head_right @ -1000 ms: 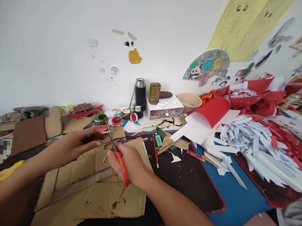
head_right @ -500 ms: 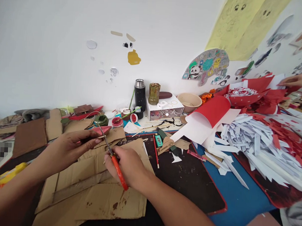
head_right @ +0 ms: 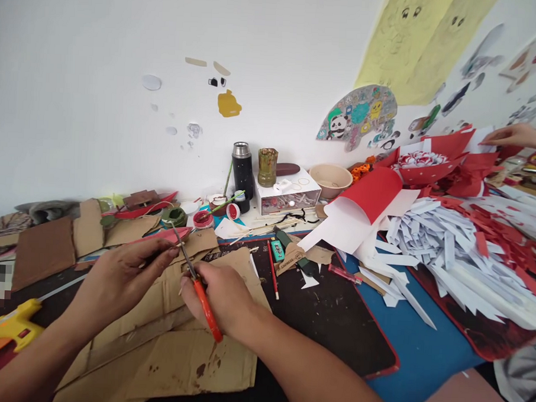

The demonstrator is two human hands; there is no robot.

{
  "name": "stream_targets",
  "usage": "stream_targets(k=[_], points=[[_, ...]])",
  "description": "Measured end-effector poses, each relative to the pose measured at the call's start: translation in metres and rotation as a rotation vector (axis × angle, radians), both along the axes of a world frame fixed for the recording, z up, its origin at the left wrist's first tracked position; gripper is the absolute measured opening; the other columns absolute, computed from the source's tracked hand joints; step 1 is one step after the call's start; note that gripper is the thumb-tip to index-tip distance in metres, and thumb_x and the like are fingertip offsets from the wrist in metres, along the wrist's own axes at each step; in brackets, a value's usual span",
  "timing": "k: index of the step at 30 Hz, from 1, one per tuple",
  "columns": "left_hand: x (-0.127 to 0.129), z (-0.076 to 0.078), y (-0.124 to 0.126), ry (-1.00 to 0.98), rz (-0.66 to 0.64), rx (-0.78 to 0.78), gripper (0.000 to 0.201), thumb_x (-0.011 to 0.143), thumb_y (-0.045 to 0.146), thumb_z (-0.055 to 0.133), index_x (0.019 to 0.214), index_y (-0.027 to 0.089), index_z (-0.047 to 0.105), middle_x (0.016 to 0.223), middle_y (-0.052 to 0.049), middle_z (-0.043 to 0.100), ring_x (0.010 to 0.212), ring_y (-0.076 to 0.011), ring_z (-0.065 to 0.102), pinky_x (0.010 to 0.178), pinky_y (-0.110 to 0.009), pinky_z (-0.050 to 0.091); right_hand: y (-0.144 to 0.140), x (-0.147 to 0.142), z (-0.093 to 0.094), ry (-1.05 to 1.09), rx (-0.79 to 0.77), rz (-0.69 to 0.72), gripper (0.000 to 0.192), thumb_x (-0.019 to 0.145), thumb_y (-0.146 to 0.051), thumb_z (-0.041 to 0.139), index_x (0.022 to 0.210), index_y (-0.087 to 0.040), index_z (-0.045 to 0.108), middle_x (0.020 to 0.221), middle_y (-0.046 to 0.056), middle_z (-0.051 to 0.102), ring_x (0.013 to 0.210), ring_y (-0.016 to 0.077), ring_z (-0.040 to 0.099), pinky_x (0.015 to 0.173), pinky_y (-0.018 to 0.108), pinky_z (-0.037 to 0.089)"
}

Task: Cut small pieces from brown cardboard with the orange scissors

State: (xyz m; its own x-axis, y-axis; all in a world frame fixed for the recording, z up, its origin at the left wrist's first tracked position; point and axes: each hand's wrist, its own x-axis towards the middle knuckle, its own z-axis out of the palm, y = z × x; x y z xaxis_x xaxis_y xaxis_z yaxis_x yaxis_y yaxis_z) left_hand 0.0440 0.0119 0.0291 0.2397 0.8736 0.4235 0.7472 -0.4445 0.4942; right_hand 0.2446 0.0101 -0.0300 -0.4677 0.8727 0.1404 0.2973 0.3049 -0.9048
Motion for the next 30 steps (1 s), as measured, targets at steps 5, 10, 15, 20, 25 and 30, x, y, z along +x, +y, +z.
stream_targets(k=[5,10,15,20,25,30], points=[[-0.003,0.002,0.000,0.054,0.032,0.000,0.035,0.104,0.048,0.055,0.084,0.026,0.072,0.070,0.002,0.075,0.057,-0.0173,0.064,0.059,-0.028,0.046,0.001,0.003,0.007,-0.032,0.000,0.005,0.019,0.101,-0.031,0.060,0.085,-0.022,0.064,0.067,-0.003,0.058,0.060,0.0145,0.048,0.060,0.027,0.035],[-0.003,-0.004,0.000,0.068,0.063,0.022,0.034,0.103,0.047,0.054,0.085,0.026,0.074,0.076,0.000,0.079,0.061,-0.0193,0.070,0.061,-0.029,0.048,0.002,0.001,0.000,-0.064,-0.008,-0.057,0.019,0.098,-0.025,0.061,0.079,-0.022,0.062,0.066,-0.002,0.058,0.061,0.0149,0.048,0.061,0.028,0.034],[-0.006,-0.004,-0.001,0.093,0.122,0.060,0.035,0.103,0.051,0.056,0.091,0.027,0.078,0.080,-0.002,0.083,0.066,-0.0225,0.075,0.060,-0.030,0.049,0.003,-0.002,-0.005,-0.053,0.008,-0.059,0.013,0.096,-0.021,0.060,0.083,-0.021,0.064,0.068,-0.003,0.059,0.061,0.0143,0.050,0.061,0.028,0.034],[-0.005,-0.006,0.001,0.144,0.142,0.112,0.033,0.102,0.048,0.055,0.098,0.025,0.079,0.086,-0.006,0.085,0.072,-0.0258,0.078,0.066,-0.032,0.055,0.005,0.000,-0.003,-0.030,0.022,-0.033,0.017,0.099,-0.028,0.062,0.086,-0.020,0.068,0.070,-0.002,0.060,0.063,0.0141,0.052,0.061,0.026,0.035],[-0.002,-0.007,0.001,0.131,0.135,0.087,0.027,0.101,0.042,0.055,0.095,0.025,0.075,0.087,-0.006,0.085,0.071,-0.0261,0.079,0.065,-0.031,0.057,0.004,0.004,0.001,-0.036,0.035,0.007,0.018,0.100,-0.034,0.068,0.105,-0.019,0.077,0.073,-0.001,0.065,0.064,0.0156,0.056,0.063,0.026,0.039],[0.002,-0.003,-0.003,0.087,0.117,0.081,0.025,0.101,0.039,0.052,0.091,0.026,0.071,0.068,0.000,0.077,0.055,-0.0219,0.071,0.057,-0.029,0.053,0.003,0.004,0.002,-0.066,0.050,0.011,0.022,0.099,-0.037,0.073,0.113,-0.021,0.078,0.075,0.000,0.069,0.066,0.0179,0.059,0.064,0.027,0.040]])
